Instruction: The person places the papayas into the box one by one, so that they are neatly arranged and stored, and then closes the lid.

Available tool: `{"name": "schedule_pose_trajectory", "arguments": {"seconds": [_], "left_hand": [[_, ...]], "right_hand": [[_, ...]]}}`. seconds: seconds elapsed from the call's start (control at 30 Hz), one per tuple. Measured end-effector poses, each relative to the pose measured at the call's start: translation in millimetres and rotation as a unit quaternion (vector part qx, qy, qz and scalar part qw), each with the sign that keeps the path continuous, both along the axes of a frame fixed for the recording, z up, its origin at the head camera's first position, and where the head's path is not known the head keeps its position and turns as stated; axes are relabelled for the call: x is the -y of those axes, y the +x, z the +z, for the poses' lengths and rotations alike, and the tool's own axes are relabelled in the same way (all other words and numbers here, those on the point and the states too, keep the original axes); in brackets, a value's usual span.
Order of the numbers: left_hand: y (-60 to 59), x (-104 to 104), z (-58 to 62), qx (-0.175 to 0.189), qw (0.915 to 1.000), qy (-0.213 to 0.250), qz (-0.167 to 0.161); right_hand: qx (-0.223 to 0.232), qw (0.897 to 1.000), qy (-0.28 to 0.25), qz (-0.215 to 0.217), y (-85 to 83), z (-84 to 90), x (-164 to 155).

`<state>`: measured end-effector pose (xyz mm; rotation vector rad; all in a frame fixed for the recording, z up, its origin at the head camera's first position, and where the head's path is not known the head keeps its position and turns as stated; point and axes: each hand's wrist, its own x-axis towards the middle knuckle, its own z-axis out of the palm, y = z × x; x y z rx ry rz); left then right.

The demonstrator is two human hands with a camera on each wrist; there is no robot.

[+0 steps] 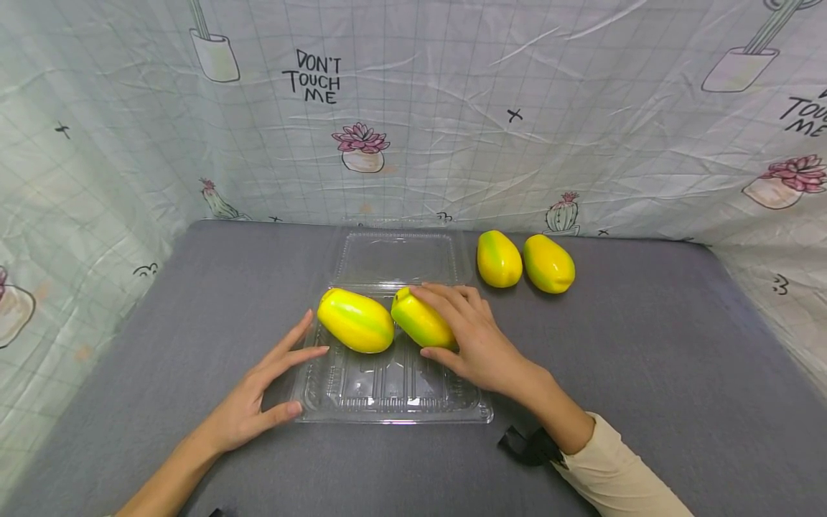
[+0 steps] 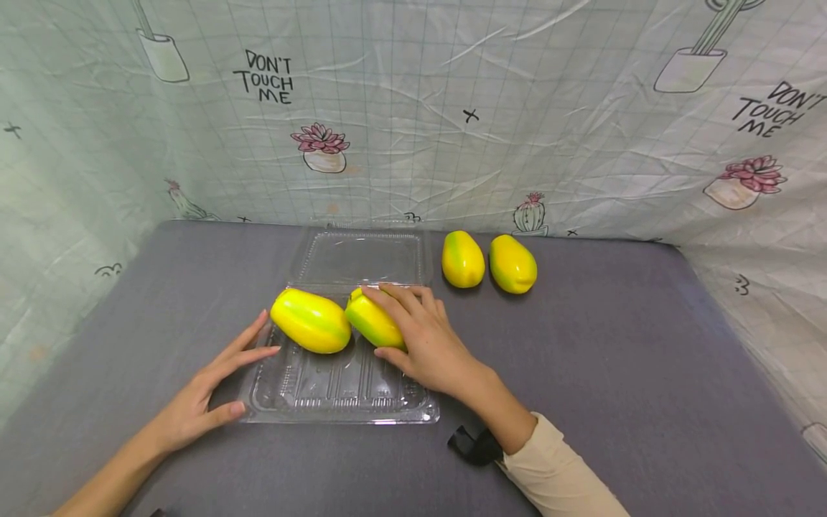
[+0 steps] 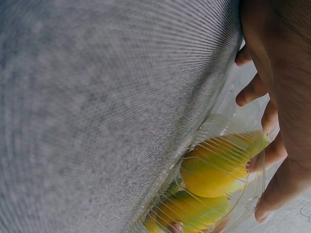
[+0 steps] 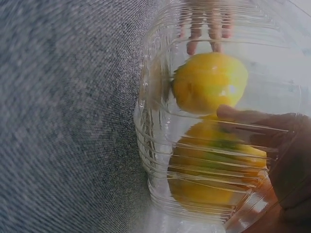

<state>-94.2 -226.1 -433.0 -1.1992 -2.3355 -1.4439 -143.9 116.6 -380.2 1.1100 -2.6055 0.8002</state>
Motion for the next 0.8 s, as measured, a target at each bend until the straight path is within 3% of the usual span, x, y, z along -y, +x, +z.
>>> {"name": "schedule_pose_trajectory", "arguments": {"seconds": [0.8], "left_hand": [[0.4, 0.0, -0.7, 0.004, 1.0, 0.002, -0.003]], "right_hand": [[0.012, 1.0, 0.02, -0.011, 1.3, -2.7, 1.3]]}}
